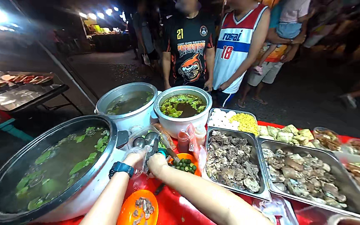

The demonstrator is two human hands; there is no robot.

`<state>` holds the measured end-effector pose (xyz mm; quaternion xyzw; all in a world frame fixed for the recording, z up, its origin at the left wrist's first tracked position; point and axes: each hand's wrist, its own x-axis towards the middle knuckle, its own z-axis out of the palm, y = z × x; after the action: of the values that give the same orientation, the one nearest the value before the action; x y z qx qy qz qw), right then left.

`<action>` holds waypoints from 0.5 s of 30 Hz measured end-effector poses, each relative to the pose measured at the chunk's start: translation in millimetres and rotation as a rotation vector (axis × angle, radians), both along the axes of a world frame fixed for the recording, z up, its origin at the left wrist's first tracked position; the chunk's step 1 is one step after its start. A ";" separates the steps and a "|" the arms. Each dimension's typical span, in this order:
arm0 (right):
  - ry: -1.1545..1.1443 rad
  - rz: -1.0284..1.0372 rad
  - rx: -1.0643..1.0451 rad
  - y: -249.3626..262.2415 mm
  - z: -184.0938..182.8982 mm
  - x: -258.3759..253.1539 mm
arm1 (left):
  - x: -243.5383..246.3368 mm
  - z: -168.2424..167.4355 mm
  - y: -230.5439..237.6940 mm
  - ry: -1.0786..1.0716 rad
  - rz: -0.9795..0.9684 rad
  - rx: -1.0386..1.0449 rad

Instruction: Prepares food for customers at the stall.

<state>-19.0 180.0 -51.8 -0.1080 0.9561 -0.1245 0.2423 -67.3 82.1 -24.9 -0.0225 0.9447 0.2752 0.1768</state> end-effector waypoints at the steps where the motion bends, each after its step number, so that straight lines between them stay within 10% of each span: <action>1: 0.064 0.014 0.003 1.8 -7.1 -1.0 | -7.4 7.6 4.5 0.078 -0.048 -0.030; 10: 0.751 0.344 -0.468 51.3 -52.5 46.9 | -56.6 -10.8 122.7 -0.391 -0.304 0.416; 15: 1.019 -0.382 -0.572 115.2 -37.1 60.4 | -58.4 -49.0 180.0 -0.345 -0.212 0.379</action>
<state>41.3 295.2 -88.9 -0.0416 0.8828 -0.3501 -0.3105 -125.7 262.1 -73.9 0.0633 0.8295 0.4190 0.3638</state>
